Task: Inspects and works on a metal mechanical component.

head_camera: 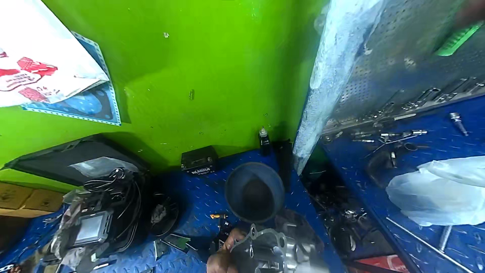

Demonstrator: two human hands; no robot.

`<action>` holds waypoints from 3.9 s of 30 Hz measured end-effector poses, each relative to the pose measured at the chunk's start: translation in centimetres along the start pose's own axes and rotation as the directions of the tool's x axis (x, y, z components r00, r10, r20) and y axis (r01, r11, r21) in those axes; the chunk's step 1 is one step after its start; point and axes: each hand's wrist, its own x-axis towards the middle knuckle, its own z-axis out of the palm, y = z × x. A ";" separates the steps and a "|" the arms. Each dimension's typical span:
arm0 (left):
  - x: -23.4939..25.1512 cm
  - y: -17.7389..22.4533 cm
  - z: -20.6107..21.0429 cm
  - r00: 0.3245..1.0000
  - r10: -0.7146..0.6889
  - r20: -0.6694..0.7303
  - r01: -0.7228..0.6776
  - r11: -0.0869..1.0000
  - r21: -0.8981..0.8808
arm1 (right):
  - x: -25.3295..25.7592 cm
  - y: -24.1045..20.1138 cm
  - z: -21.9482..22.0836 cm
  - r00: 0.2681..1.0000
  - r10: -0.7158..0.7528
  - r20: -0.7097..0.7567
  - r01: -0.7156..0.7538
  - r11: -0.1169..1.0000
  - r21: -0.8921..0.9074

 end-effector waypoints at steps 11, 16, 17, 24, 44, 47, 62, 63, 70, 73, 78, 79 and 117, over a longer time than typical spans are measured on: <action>2.0 0.8 -2.1 0.986 -0.087 0.141 0.090 0.996 -0.014 | -13.7 -10.8 17.6 0.993 -0.098 0.067 0.082 0.973 0.216; 1.5 1.0 -2.9 0.989 -0.101 0.105 0.102 0.995 -0.007 | -14.6 -11.3 18.2 0.996 -0.086 -0.013 0.087 0.994 0.062; 1.5 1.5 -2.5 0.989 -0.123 0.081 0.123 0.992 0.009 | -14.9 -11.3 18.3 0.996 -0.091 -0.016 0.092 0.994 0.060; 1.6 1.8 -3.3 0.983 -0.141 0.121 0.139 0.990 0.026 | -15.4 -11.7 19.0 0.987 -0.134 -0.091 0.133 0.991 -0.009; 4.1 4.2 1.3 0.971 -0.192 0.143 0.174 0.976 0.130 | -17.4 -12.2 20.4 0.967 -0.073 -0.246 0.079 0.997 0.013; 4.1 4.1 1.6 0.973 -0.194 0.129 0.177 0.975 0.132 | -17.7 -12.7 20.6 0.963 -0.063 -0.260 0.065 0.998 -0.001; 4.1 4.6 1.0 0.957 -0.216 0.192 0.177 0.963 0.201 | -19.5 -13.5 21.8 0.941 -0.042 -0.335 0.076 0.993 0.089; 4.1 4.6 1.0 0.955 -0.220 0.197 0.178 0.961 0.213 | -19.4 -13.4 21.6 0.944 -0.043 -0.328 0.076 0.993 0.090; 3.5 4.5 1.1 0.956 -0.205 0.209 0.162 0.965 0.206 | -19.9 -13.1 21.7 0.939 -0.068 -0.338 0.097 0.993 0.070; 3.2 4.8 1.6 0.970 -0.182 0.163 0.147 0.967 0.209 | -20.4 -13.3 21.5 0.958 -0.052 -0.281 0.092 0.987 0.133; 3.0 4.9 0.9 0.957 -0.209 0.203 0.172 0.967 0.185 | -20.2 -13.0 19.9 0.975 -0.041 -0.219 0.053 0.997 0.047; 3.1 5.0 0.9 0.955 -0.216 0.204 0.181 0.967 0.178 | -20.3 -13.0 19.3 0.980 -0.045 -0.193 0.046 0.999 0.002; 3.5 4.8 2.4 0.956 -0.255 0.143 0.228 0.956 0.182 | -19.1 -13.3 19.7 0.955 -0.131 -0.265 0.144 0.989 0.031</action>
